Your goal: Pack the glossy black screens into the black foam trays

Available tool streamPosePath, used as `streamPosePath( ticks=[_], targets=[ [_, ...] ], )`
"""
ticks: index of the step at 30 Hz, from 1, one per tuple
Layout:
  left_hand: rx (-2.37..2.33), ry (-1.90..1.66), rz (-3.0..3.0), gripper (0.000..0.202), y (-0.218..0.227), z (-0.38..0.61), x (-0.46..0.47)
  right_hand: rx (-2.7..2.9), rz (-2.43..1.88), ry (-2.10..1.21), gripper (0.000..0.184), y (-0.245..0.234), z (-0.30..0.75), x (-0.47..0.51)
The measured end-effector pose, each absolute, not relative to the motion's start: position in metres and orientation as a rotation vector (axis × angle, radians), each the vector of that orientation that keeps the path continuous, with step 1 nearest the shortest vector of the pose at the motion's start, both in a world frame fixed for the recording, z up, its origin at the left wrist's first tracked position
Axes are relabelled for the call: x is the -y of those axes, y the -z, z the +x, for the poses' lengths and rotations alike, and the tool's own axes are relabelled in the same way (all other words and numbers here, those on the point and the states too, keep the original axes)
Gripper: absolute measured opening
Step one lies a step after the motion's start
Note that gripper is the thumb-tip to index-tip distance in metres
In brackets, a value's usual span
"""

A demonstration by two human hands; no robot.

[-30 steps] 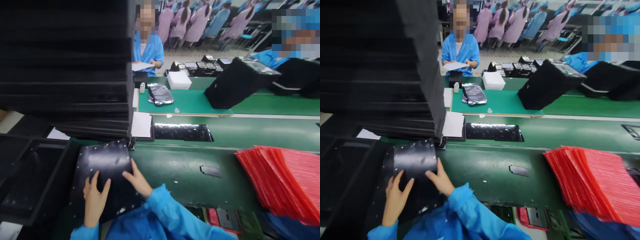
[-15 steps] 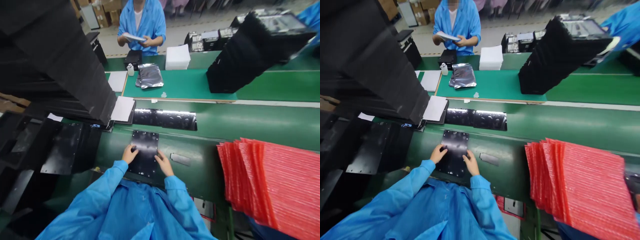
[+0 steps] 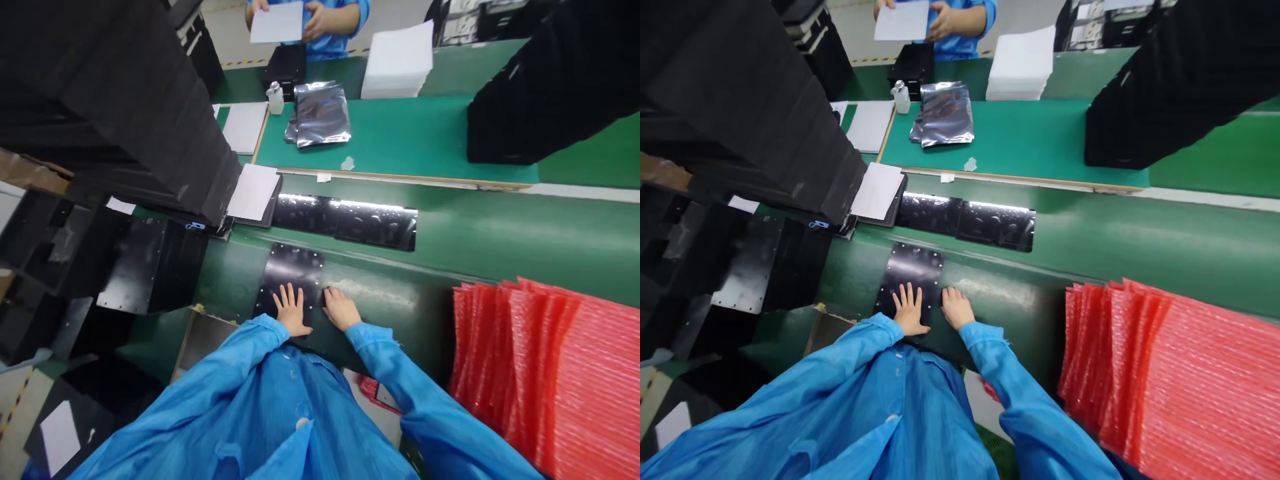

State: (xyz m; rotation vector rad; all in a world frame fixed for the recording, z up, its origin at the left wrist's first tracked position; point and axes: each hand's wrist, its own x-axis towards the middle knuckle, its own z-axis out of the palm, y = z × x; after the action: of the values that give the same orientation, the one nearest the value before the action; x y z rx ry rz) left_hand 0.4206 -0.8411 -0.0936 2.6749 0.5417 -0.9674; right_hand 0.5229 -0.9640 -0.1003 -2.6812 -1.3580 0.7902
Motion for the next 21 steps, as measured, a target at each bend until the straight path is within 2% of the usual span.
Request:
streamPosePath(
  ticks=[7, 11, 14, 16, 18, 21],
  targets=[
    [-0.774, 0.658, 2.533, 0.111, 0.082, 0.417, 0.856, 1.497, -2.611, -0.915, 0.038, 0.100, 0.552, 0.967],
    [-0.519, 0.484, 2.188, 0.112, 0.047, 0.380, 0.755, 1.310, -2.766, -0.624, 0.055, 0.104, 0.546, 0.996],
    [-0.948, 0.434, 1.999, 0.072, 0.026, 0.362, 0.649, 1.242, -2.773, -0.423, 0.058, 0.111, 0.513, 1.004],
    [-1.295, 0.407, 1.989, 0.056, 0.026, 0.367, 0.605, 1.246, -2.718, -0.452, 0.056, 0.115, 0.483, 0.992],
    [-1.488, 0.347, 2.023, 0.061, 0.041, 0.380, 0.598, 1.162, -2.681, -0.550, 0.056, 0.119, 0.455, 0.970],
    [-1.573, 0.299, 2.145, 0.079, 0.075, 0.397, 0.641, 0.735, -2.680, -0.680, 0.061, 0.123, 0.434, 0.935]
  ],
)
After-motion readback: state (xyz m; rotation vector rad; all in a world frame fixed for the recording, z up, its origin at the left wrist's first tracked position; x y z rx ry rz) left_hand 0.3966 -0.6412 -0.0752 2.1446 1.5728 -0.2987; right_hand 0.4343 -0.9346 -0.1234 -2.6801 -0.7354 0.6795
